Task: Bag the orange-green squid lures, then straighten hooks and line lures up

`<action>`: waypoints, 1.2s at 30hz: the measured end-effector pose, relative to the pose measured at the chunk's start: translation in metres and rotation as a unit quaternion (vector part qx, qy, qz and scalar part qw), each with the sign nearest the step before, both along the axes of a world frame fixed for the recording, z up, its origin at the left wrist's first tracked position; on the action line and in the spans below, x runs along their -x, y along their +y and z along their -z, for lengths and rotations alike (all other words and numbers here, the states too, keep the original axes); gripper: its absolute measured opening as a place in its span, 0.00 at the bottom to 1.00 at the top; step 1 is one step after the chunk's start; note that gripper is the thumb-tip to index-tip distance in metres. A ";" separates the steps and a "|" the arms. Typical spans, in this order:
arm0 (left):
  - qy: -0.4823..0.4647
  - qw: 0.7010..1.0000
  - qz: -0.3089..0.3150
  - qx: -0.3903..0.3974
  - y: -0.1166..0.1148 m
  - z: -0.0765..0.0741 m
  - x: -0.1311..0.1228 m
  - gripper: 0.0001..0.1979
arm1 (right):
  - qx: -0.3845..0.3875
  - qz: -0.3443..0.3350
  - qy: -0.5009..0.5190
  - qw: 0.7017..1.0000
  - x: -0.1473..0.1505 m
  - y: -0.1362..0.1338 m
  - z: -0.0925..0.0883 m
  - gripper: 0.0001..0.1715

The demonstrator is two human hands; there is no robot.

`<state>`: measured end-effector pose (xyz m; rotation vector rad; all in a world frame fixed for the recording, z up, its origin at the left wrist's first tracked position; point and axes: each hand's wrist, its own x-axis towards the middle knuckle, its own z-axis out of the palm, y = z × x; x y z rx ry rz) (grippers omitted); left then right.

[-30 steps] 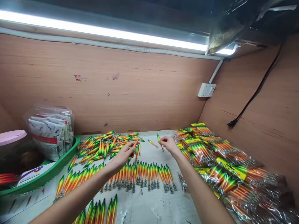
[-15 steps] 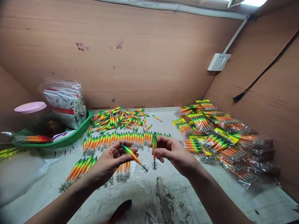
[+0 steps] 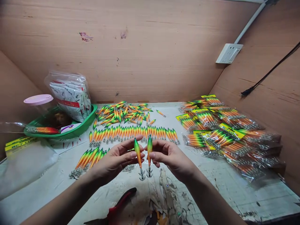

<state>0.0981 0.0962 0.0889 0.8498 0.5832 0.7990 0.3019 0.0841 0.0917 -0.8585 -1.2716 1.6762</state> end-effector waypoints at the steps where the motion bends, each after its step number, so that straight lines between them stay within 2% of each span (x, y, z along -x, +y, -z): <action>1: 0.013 1.000 0.001 -0.012 0.002 0.002 0.001 0.28 | 0.001 0.004 -0.004 1.000 0.000 0.001 0.000 0.13; 3: 0.078 0.995 -0.007 -0.057 0.009 0.009 0.002 0.31 | 0.013 0.017 -0.045 0.999 -0.001 0.005 0.005 0.14; 5: 0.237 0.962 -0.014 -0.136 0.021 0.022 0.001 0.33 | 0.045 0.039 -0.137 0.989 0.000 0.013 0.018 0.14; 7: 0.418 0.883 -0.007 -0.212 0.035 0.036 -0.005 0.31 | 0.081 0.062 -0.231 0.968 0.006 0.024 0.039 0.12; 9: 0.517 0.819 -0.001 -0.251 0.046 0.049 -0.014 0.26 | 0.102 0.083 -0.288 0.949 0.014 0.035 0.061 0.13; 11: 0.559 0.782 -0.008 -0.275 0.051 0.058 -0.022 0.23 | 0.103 0.098 -0.325 0.935 0.025 0.042 0.080 0.13; 13: 0.598 0.742 -0.013 -0.303 0.049 0.061 -0.027 0.20 | 0.092 0.106 -0.359 0.923 0.034 0.044 0.092 0.13; 15: 0.628 0.707 -0.015 -0.324 0.043 0.060 -0.025 0.17 | 0.068 0.099 -0.383 0.916 0.040 0.043 0.095 0.11; 18: 0.655 0.670 -0.032 -0.348 0.042 0.055 -0.019 0.15 | 0.006 0.078 -0.419 0.905 0.037 0.046 0.085 0.07; 21: 0.661 0.648 -0.053 -0.375 0.062 0.049 -0.019 0.14 | -0.082 0.095 -0.476 0.870 0.018 0.072 0.066 0.04; 24: 0.660 0.631 -0.063 -0.402 0.105 0.043 -0.034 0.15 | -0.158 0.130 -0.551 0.809 -0.010 0.121 0.053 0.07; 27: 0.659 0.619 -0.063 -0.423 0.156 0.039 -0.060 0.15 | -0.187 0.146 -0.622 0.746 -0.036 0.175 0.050 0.07; 30: 0.659 0.615 -0.032 -0.432 0.197 0.038 -0.088 0.10 | -0.184 0.168 -0.672 0.697 -0.055 0.220 0.053 0.14; 33: 0.666 0.620 -0.001 -0.414 0.217 0.043 -0.114 0.13 | -0.178 0.171 -0.695 0.675 -0.061 0.251 0.056 0.15; 36: 0.663 0.648 0.003 -0.376 0.224 0.049 -0.132 0.17 | -0.164 0.165 -0.695 0.680 -0.054 0.270 0.059 0.15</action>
